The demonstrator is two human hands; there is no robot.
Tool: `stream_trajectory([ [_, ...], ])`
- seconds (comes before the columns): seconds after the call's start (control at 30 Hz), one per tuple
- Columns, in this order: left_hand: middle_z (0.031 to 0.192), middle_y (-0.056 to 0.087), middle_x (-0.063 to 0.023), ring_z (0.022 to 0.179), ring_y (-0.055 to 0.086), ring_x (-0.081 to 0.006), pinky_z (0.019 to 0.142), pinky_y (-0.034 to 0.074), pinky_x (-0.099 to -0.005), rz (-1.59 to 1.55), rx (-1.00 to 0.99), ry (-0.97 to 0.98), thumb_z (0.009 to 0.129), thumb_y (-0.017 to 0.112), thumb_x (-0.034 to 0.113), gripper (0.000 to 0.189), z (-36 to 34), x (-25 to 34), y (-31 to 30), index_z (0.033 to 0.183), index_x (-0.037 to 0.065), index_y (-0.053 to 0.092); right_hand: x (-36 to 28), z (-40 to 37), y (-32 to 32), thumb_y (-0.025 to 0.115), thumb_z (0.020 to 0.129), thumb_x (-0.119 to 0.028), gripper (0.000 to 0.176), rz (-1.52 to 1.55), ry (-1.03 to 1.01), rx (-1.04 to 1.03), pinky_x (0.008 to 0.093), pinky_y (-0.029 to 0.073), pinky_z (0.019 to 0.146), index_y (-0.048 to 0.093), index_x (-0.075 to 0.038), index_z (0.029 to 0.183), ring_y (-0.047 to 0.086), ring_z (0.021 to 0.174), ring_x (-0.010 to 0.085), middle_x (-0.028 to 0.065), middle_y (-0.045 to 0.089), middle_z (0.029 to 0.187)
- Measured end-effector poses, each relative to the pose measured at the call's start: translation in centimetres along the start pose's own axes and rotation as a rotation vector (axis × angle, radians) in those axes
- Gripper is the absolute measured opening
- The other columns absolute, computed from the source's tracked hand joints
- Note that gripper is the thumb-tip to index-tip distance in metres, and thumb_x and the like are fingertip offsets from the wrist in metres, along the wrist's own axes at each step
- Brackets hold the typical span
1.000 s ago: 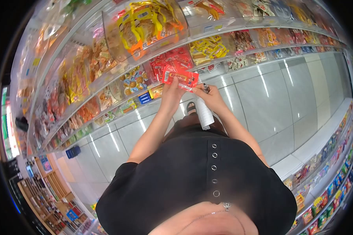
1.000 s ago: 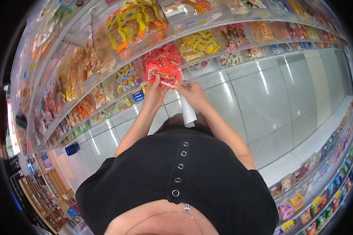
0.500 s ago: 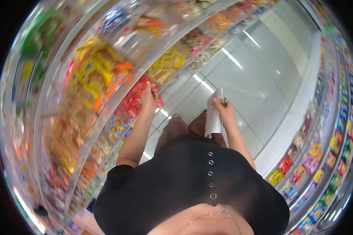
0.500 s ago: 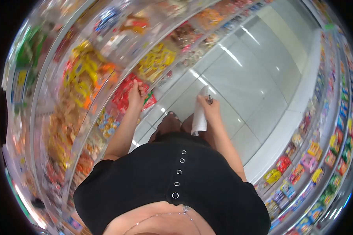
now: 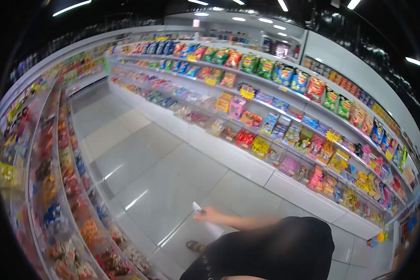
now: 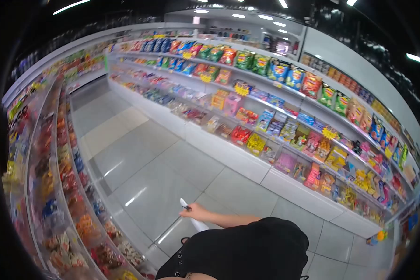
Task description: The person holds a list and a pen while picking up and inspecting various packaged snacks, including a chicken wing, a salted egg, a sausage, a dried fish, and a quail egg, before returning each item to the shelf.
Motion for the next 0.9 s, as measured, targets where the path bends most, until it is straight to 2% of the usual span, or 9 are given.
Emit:
stream_trajectory([
  [0.07, 0.087, 0.057, -0.0085, 0.078, 0.055, -0.0194, 0.068, 0.045, -0.0350, -0.013, -0.058, 0.004, 0.091, 0.047, 0.020, 0.020, -0.3, 0.9, 2.2, 0.088, 0.003, 0.056, -1.0, -1.2, -1.7, 0.068, 0.076, -0.045, 0.039, -0.063, 0.047, 0.071, 0.0308, 0.045, 0.061, 0.066, -0.006, 0.072, 0.058, 0.063, 0.0127, 0.0036, 0.065, 0.068],
  [0.17, 0.088, 0.057, -0.0088, 0.080, 0.055, -0.0195, 0.069, 0.045, -0.0348, -0.035, -0.129, 0.012, 0.091, 0.047, 0.020, 0.019, -0.8, 2.3, 5.1, 0.089, 0.003, 0.056, 1.1, -0.7, -2.1, 0.068, 0.076, -0.047, 0.040, -0.098, 0.090, 0.135, 0.0306, 0.044, 0.059, 0.066, -0.007, 0.071, 0.057, 0.061, 0.0129, 0.0042, 0.064, 0.066],
  [0.27, 0.090, 0.056, -0.0091, 0.082, 0.054, -0.0196, 0.071, 0.045, -0.0345, -0.055, -0.176, 0.009, 0.091, 0.046, 0.019, 0.018, -1.5, 3.0, 6.8, 0.089, 0.003, 0.055, 2.2, -0.4, -1.9, 0.067, 0.076, -0.048, 0.042, -0.003, 0.074, 0.207, 0.0305, 0.043, 0.058, 0.066, -0.007, 0.069, 0.057, 0.060, 0.0132, 0.0047, 0.063, 0.065],
  [0.37, 0.092, 0.055, -0.0094, 0.084, 0.054, -0.0196, 0.073, 0.045, -0.0343, -0.084, -0.194, -0.001, 0.091, 0.046, 0.018, 0.018, -2.0, 3.3, 7.7, 0.090, 0.003, 0.055, 3.3, 0.8, -1.7, 0.068, 0.075, -0.047, 0.041, -0.001, 0.056, 0.180, 0.0306, 0.043, 0.058, 0.066, -0.007, 0.070, 0.056, 0.060, 0.0132, 0.0041, 0.063, 0.065],
  [0.47, 0.094, 0.055, -0.0097, 0.086, 0.054, -0.0197, 0.075, 0.044, -0.0340, -0.114, -0.195, -0.015, 0.091, 0.045, 0.017, 0.017, -2.4, 3.3, 8.2, 0.091, 0.003, 0.054, 1.3, 1.5, -2.3, 0.065, 0.078, -0.046, 0.042, -0.047, 0.135, 0.074, 0.0335, 0.047, 0.071, 0.069, -0.005, 0.086, 0.062, 0.074, 0.0184, 0.0105, 0.067, 0.080],
  [0.57, 0.095, 0.054, -0.0100, 0.088, 0.054, -0.0198, 0.077, 0.044, -0.0338, -0.142, -0.185, -0.040, 0.091, 0.045, 0.017, 0.016, -2.9, 3.2, 8.2, 0.091, 0.003, 0.054, 1.1, 3.0, -1.5, 0.068, 0.076, -0.045, 0.039, 0.022, 0.090, 0.146, 0.0318, 0.044, 0.061, 0.065, -0.006, 0.072, 0.056, 0.063, 0.0125, 0.0050, 0.064, 0.068],
  [0.77, 0.099, 0.053, -0.0106, 0.093, 0.053, -0.0200, 0.081, 0.044, -0.0333, -0.270, -0.094, -0.116, 0.091, 0.044, 0.015, 0.015, -4.6, 2.1, 7.1, 0.092, 0.003, 0.053, 1.2, 7.4, 1.3, 0.069, 0.073, -0.040, 0.031, -0.011, 0.030, -0.002, 0.0312, 0.047, 0.066, 0.069, -0.010, 0.081, 0.062, 0.070, 0.0169, 0.0064, 0.067, 0.076],
  [0.87, 0.101, 0.052, -0.0109, 0.095, 0.053, -0.0201, 0.082, 0.044, -0.0330, -0.376, -0.034, -0.156, 0.091, 0.044, 0.014, 0.015, -6.1, 1.4, 6.4, 0.093, 0.003, 0.052, -1.9, 8.8, 2.4, 0.069, 0.073, -0.038, 0.029, -0.040, 0.061, -0.151, 0.0308, 0.048, 0.069, 0.071, -0.011, 0.085, 0.064, 0.074, 0.0190, 0.0066, 0.068, 0.079],
  [0.9, 0.101, 0.052, -0.0110, 0.095, 0.053, -0.0202, 0.083, 0.044, -0.0329, -0.413, -0.014, -0.165, 0.091, 0.043, 0.014, 0.015, -6.6, 1.2, 6.3, 0.093, 0.003, 0.052, -1.2, 10.0, 3.4, 0.069, 0.073, -0.039, 0.030, -0.028, 0.017, -0.208, 0.0307, 0.048, 0.069, 0.071, -0.011, 0.085, 0.064, 0.074, 0.0189, 0.0071, 0.068, 0.078],
])
Point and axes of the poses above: each hand's wrist, its own z-axis towards the middle knuckle, its own y-axis out of the palm, x = y × z, the point moved 2 cm from there along z, towards the middle knuckle
